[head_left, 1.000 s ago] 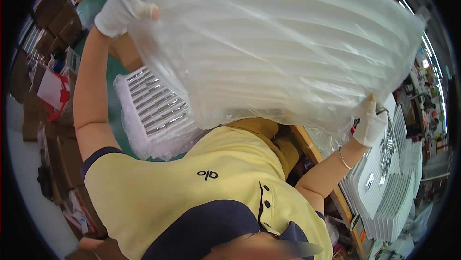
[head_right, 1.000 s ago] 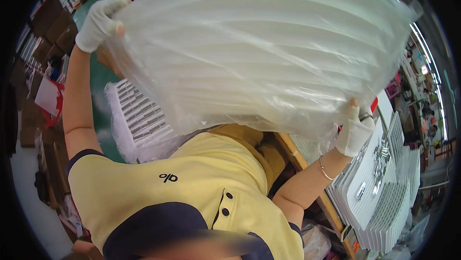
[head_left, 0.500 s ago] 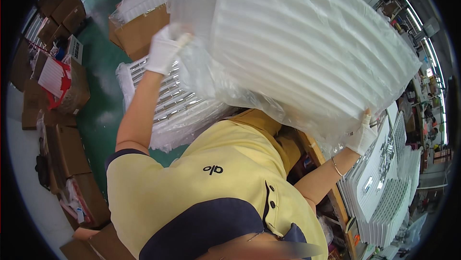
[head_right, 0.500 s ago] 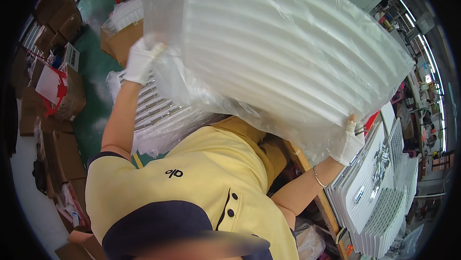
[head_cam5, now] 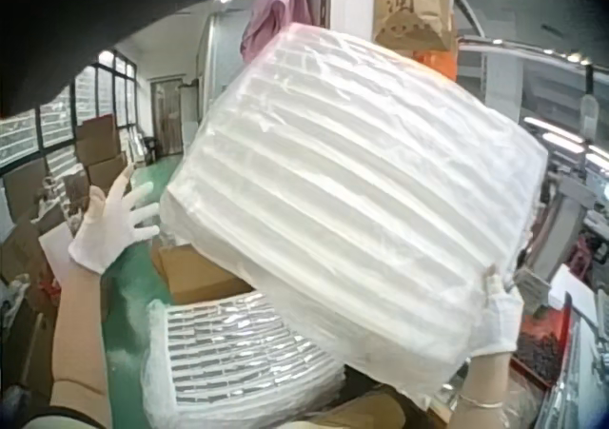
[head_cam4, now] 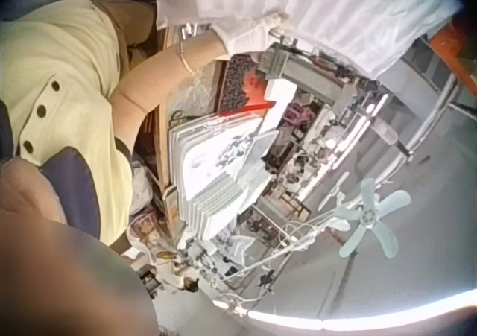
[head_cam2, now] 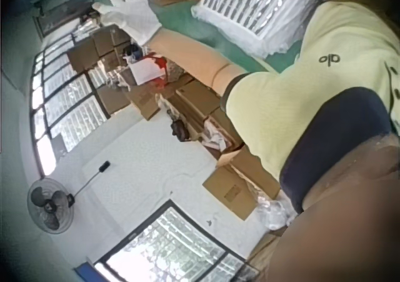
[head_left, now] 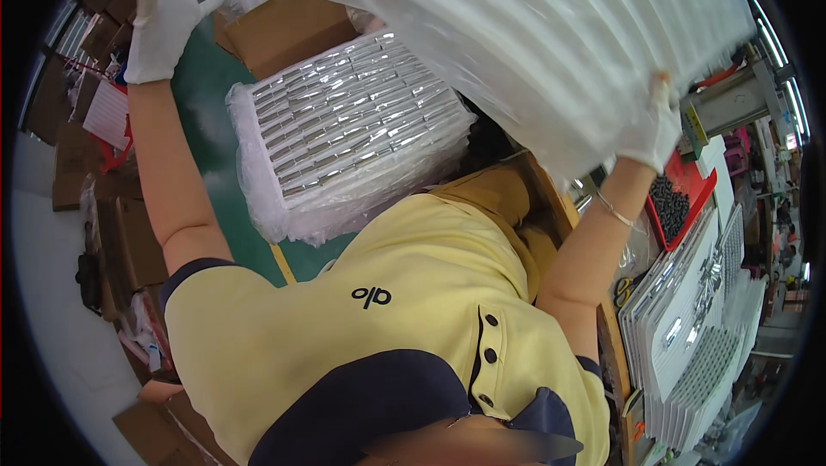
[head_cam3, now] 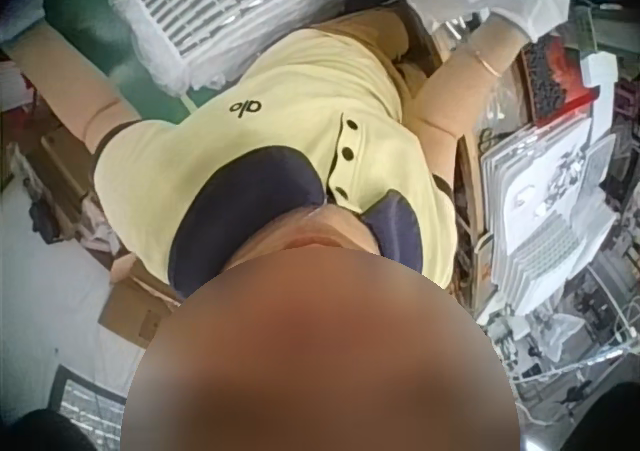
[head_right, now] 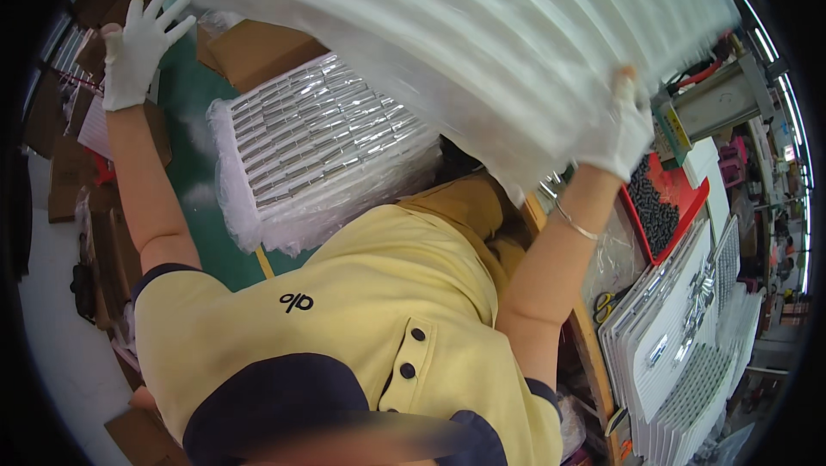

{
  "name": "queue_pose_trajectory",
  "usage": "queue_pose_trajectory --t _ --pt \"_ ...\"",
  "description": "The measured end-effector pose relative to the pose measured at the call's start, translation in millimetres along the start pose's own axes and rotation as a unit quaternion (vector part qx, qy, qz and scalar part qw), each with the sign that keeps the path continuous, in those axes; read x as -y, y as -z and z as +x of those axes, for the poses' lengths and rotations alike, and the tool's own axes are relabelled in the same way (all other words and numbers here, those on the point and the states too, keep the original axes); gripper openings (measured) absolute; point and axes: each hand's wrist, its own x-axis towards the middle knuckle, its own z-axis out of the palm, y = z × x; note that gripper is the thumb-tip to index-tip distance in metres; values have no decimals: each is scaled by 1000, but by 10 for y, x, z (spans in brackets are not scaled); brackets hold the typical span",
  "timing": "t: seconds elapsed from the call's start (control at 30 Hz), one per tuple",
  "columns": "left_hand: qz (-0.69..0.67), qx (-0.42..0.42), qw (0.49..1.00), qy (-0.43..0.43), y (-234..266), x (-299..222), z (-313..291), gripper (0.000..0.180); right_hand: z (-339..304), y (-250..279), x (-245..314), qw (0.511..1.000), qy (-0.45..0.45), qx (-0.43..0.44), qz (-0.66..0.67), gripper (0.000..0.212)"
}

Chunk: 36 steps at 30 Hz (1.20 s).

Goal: Assembling small black rubber caps onto long silver metal rods and packing them into plastic-wrapped trays for shipping.

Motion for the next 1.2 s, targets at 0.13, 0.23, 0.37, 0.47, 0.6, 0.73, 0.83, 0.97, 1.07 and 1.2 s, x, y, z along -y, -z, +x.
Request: queue_pose_trajectory --t 0.13,0.23,0.37,0.47,0.6,0.73,0.83,0.97,1.07,1.2 --pt "132 -295 943 78 -248 -90 -273 51 -347 -637 41 986 -13 141 -84 52" --pt "241 -412 874 86 288 -332 -862 49 -645 -1012 -198 968 5 222 -113 59" --pt "627 -342 691 114 1261 -670 -2240 64 -960 -1436 -521 872 -233 413 -120 57" --pt "395 -691 600 -82 -91 -585 -1969 40 -1007 -1629 -914 853 -213 460 -128 44" --pt "591 -549 591 -11 -232 -303 -1546 35 -1064 -1798 -1127 806 -128 538 -210 50" --pt "627 -89 769 89 -642 587 -754 52 -1021 -1922 -1479 769 -109 564 -279 49" --pt "691 180 680 165 -811 1295 -317 71 -941 -2052 -1837 768 -77 563 -295 46" --pt "697 230 652 192 -679 2206 -200 76 -825 -2081 -1758 700 -68 571 -423 54" --pt "717 215 633 199 -599 2608 -317 78 -815 -1941 -1196 707 -39 524 -473 58" --pt "740 188 612 206 -678 2744 -175 79 -738 -1617 -1063 769 -18 458 -446 53"
